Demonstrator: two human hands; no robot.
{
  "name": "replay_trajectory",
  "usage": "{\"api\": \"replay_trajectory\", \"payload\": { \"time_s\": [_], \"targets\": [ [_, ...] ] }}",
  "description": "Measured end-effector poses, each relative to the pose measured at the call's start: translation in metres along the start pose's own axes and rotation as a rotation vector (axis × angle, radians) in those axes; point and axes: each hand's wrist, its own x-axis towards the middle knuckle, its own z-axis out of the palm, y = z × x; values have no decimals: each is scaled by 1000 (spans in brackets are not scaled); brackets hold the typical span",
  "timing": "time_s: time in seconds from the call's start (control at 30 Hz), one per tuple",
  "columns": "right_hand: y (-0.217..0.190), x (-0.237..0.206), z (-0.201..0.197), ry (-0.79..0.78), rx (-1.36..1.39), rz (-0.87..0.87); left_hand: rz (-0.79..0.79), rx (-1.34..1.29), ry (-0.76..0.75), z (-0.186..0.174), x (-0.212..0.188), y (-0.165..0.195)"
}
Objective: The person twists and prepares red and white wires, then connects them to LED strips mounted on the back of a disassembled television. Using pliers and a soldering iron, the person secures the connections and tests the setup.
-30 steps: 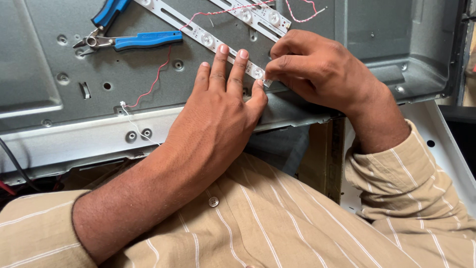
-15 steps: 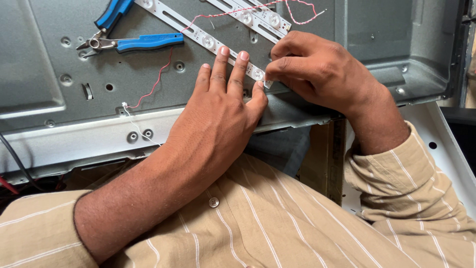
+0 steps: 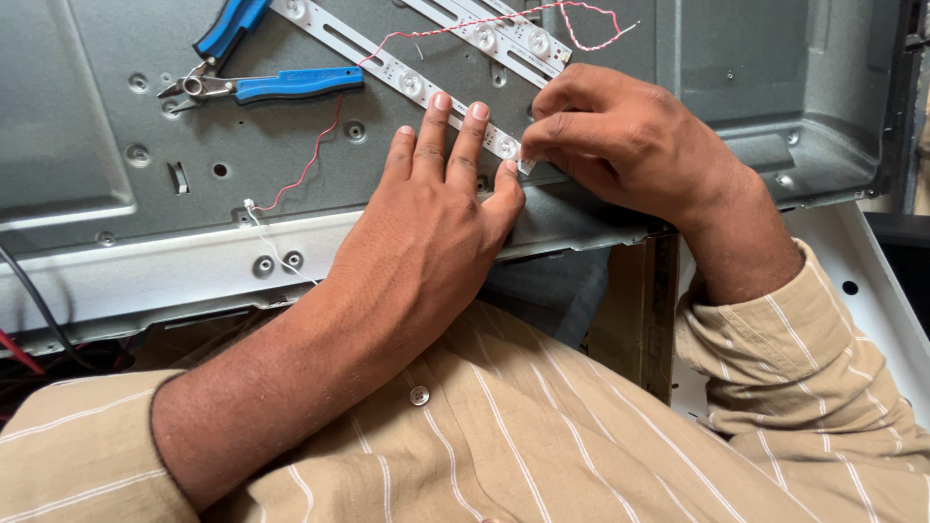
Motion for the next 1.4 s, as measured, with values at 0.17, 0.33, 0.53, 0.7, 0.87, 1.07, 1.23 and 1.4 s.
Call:
{"api": "replay_trajectory", "payload": {
  "time_s": [0.17, 0.33, 0.53, 0.7, 0.87, 1.07, 1.23, 1.4],
  "targets": [
    [0, -1, -2, -27, 23, -6, 8, -18, -1, 1, 0, 0],
    [-2, -1, -1, -22, 23, 19, -1, -5, 5, 1, 0, 0],
    [-1, 1, -1, -21, 15, -3, -6, -20, -12, 1, -1, 1],
    [0, 0, -2, -23, 49, 0, 12, -34, 13, 0, -1, 0],
    [0, -1, -1, -14, 19, -4, 7, -34, 3, -1, -1, 1],
    [0, -1, -1, -13, 27, 1, 0, -29, 16, 0, -2, 1],
    [-2, -1, -2, -24, 51, 25, 6, -42, 8, 1, -1, 1],
    [-2, 1, -2, -24, 14, 22, 1, -12, 9, 1, -2, 1]
  ]
}}
